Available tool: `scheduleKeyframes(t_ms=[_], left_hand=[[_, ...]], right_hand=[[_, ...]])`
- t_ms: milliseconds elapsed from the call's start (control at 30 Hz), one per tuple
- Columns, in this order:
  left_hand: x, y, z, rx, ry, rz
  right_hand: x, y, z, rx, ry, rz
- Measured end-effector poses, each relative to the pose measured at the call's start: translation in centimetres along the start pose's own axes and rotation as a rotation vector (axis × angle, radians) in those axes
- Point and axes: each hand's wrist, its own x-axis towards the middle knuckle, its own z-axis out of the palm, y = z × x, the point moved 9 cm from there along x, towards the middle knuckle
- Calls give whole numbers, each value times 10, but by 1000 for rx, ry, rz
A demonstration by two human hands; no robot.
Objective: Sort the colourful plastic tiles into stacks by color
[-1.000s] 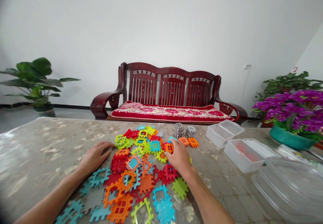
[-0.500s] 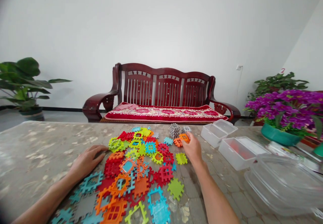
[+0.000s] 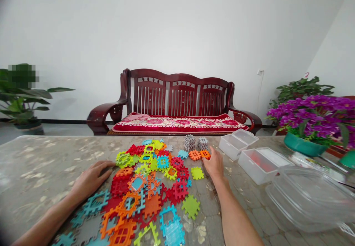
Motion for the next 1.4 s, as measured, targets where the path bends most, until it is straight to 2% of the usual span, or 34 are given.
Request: scheduleKeyframes(t_ms=[200,400,500,567,633,700,800,867,1033,1133,1233,1400], left_hand=[[0,-1,1,-1,3,3],[0,-2,1,5,5,2],[0,0,0,15,-10,-12],[0,3,-1,18,-18,-12],[-1,6,-3,13,-17,-6],[-1,8,-5,6,-11,-12],[-2,9,-6,-8,-17,-34],[-3,9,-6,-15,-25,-48],[-3,13,-8,-18,-42,-49],[-4,14,-9,-8,-42,-56],[-5,16,-11,-5,-28,-47],[-5,16,-12,-14,-10,-55]], right_hand=[[-3,-1,-1,-202,-148,107],[-2,-3,1,-268,-168,95],[-4,0,-2,-247,-127,91],[-4,-5,-12,-211,-19,55],[-6,-22,-23,-117,97,-40],[-13,-50,-26,54,118,-171],[-37,-108,-19,320,-38,-366],[-61,-151,-13,423,-201,-481],[-112,-221,-7,450,-436,-597],[-131,-247,-7,403,-490,-737],[-141,-261,-3,356,-516,-857],[-148,-261,10,311,-554,-910]])
